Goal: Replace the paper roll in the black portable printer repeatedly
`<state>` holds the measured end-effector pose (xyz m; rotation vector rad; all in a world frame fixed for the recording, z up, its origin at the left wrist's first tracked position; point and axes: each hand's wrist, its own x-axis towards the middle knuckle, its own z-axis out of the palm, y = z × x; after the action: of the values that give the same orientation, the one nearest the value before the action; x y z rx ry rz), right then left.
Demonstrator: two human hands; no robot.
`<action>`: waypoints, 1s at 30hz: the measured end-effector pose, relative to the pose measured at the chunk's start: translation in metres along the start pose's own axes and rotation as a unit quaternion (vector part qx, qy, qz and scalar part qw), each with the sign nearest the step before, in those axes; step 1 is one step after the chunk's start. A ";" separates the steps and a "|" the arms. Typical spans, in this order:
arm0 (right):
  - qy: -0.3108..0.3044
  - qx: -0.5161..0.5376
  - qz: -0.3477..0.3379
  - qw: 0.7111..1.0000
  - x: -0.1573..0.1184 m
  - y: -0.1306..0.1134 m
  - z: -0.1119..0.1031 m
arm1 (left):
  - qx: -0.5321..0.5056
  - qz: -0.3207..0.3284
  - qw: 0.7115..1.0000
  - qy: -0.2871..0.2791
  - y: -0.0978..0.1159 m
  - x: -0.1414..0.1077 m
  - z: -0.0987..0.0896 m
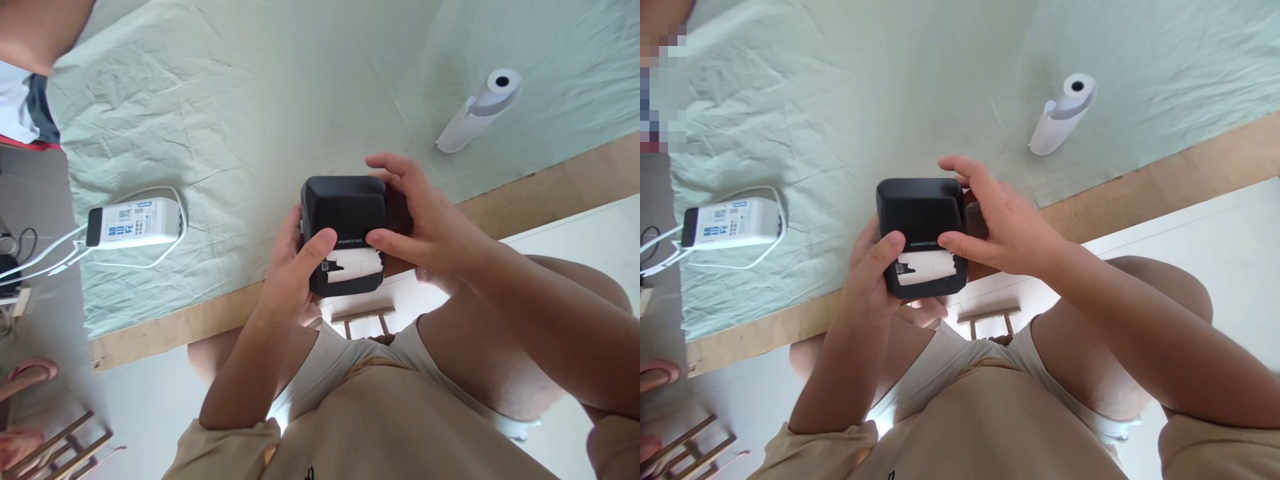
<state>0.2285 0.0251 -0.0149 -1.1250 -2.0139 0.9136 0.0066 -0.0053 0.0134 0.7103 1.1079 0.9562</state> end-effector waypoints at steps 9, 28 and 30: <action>0.005 -0.022 0.010 1.000 0.000 -0.004 0.000 | -0.004 -0.013 1.000 0.008 0.001 0.000 0.003; 0.001 -0.073 -0.013 0.997 0.002 -0.003 -0.001 | -0.042 0.020 0.996 0.078 0.000 0.012 0.007; 0.007 -0.072 -0.018 0.997 0.002 -0.003 0.001 | -0.037 0.022 0.997 0.068 0.000 0.012 0.005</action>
<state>0.2261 0.0254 -0.0126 -1.1640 -2.1096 0.7503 0.0135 0.0056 0.0102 0.6197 1.1730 1.0900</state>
